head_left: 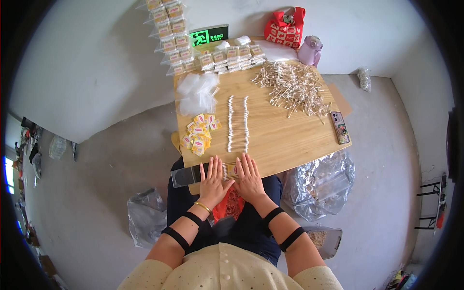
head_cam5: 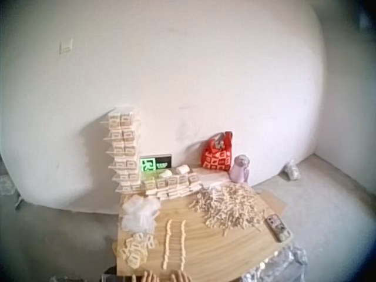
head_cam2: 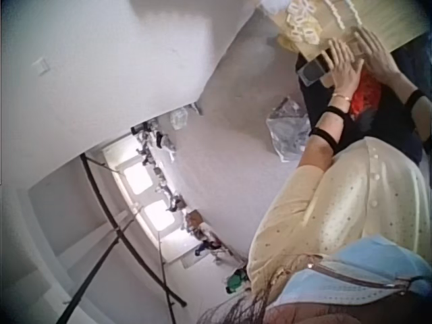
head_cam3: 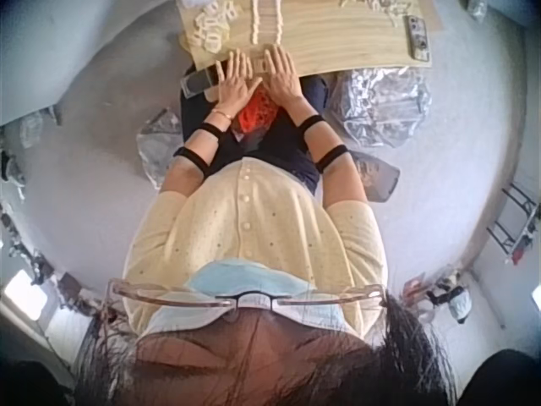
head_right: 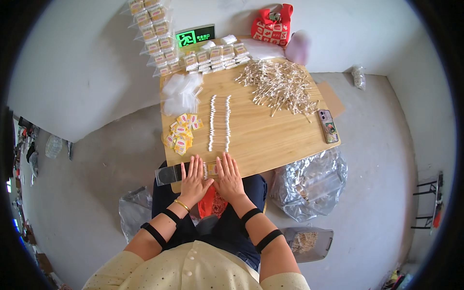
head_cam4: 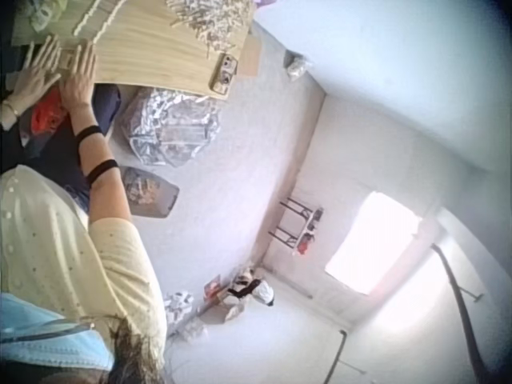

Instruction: The person arranges cotton swabs into neat rows on a wooden table and then places them into small plastic bags. They repeatedly pick up swabs, align them, and insert them into packaging, stacking the finished bags to the side.

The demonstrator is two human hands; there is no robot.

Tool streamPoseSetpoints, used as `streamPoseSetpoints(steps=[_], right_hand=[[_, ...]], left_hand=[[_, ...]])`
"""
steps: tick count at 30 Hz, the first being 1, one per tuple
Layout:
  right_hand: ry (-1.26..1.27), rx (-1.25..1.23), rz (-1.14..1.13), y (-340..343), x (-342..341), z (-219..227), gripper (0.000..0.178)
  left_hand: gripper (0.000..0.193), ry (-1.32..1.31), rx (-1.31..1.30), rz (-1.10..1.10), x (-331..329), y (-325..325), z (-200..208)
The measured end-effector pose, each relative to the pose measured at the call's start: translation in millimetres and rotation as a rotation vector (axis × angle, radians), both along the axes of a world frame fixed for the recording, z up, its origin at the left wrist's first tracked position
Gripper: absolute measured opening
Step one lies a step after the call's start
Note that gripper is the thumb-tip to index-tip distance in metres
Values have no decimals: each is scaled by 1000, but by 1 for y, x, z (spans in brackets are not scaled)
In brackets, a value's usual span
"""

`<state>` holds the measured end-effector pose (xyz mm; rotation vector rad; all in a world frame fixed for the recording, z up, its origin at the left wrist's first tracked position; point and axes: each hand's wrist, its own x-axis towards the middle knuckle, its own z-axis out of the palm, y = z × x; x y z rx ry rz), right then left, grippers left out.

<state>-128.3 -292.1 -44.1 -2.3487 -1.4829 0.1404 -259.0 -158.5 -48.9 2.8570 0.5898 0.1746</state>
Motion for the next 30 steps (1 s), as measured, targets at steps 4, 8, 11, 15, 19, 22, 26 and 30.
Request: streamPoseSetpoints(steps=[4, 8, 11, 15, 19, 22, 26, 30], right_hand=[[-90, -42, 10, 7, -8, -12, 81], [-92, -44, 37, 8, -10, -15, 77], [-72, -53, 38, 10, -10, -9, 78], [-78, -64, 37, 10, -10, -6, 81], [-55, -72, 22, 10, -12, -4, 86], [-25, -77, 9, 10, -13, 1, 89], [-38, -70, 19, 18, -19, 1, 91], [-66, -74, 26, 31, -29, -7, 86]], left_hand=[[93, -19, -38, 12, 7, -5, -3], [93, -9, -24, 12, 7, -5, -4], [88, -109, -55, 4, 4, -3, -5], [83, -59, -158, -136, -1, 6, 3], [75, -133, -128, -38, -10, 19, 27], [44, -330, -25, 150, -32, 47, 54], [24, -131, -80, 236, -64, 83, 25], [26, 38, -35, 249, -44, 81, 31]])
